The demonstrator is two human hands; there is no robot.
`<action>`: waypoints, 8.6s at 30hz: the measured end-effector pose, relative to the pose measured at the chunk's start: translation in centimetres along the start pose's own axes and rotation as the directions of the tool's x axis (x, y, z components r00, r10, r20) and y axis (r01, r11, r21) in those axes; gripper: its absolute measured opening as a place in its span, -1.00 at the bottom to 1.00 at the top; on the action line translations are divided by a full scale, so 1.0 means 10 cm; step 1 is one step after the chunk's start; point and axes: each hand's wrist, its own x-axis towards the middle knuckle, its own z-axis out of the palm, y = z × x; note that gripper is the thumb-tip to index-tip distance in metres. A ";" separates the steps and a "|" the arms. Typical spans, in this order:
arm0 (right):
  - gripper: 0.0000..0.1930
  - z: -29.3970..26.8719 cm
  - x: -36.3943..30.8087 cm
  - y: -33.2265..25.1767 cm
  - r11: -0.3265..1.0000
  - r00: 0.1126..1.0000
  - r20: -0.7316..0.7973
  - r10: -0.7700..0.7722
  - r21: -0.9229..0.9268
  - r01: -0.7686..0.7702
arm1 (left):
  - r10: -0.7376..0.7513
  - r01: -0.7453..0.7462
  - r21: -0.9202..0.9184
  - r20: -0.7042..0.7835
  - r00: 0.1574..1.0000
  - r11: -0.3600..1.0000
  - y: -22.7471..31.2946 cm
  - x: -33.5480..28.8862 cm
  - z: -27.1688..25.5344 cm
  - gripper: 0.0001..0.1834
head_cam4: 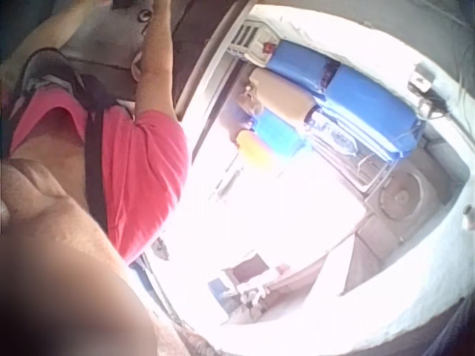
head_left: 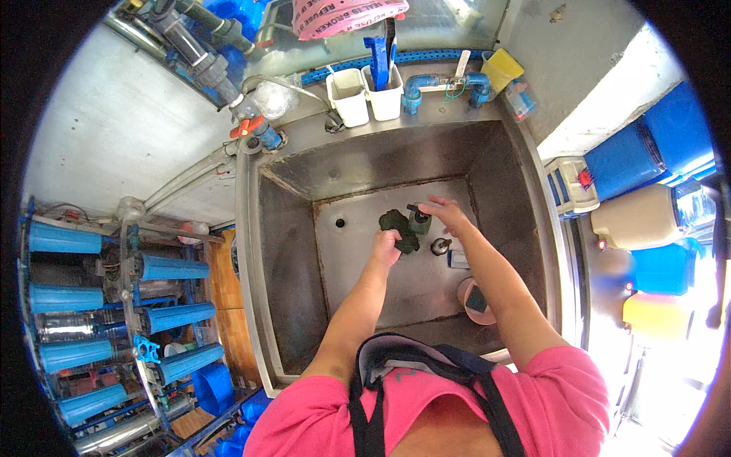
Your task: The person washes a green cloth at a sink, then wipes the interior of a service window and the metal frame with the damp cloth. They briefly handle a blue plastic jug before returning to the sink to rinse the cloth.
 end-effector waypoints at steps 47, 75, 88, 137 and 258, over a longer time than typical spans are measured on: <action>-0.69 -1.09 0.74 -0.55 0.887 0.977 0.132 -0.165 -0.413 0.206 | 0.096 0.051 0.734 -0.156 0.983 0.678 0.24 -0.41 -0.11 -0.84; -0.81 -1.33 1.10 -0.60 -0.174 0.764 0.517 -0.387 -0.854 0.490 | 0.037 0.147 0.712 -0.236 0.971 0.687 0.03 -1.08 -0.40 -0.81; -0.71 -1.02 0.66 -0.61 -0.286 0.891 0.186 -0.414 -0.956 0.067 | 0.086 0.116 0.629 -0.282 0.956 0.768 0.12 -0.94 -0.05 -0.75; -0.53 2.11 -1.18 -0.18 0.949 0.974 -0.124 -0.188 0.233 0.213 | 0.118 -0.266 -0.158 -0.610 0.784 0.951 0.46 -1.30 -0.30 -0.74; -0.62 0.64 -1.13 -0.63 0.935 0.886 0.309 -0.345 0.034 0.352 | 0.121 -0.140 0.989 0.144 0.982 -0.035 1.09 -1.51 -0.85 -0.40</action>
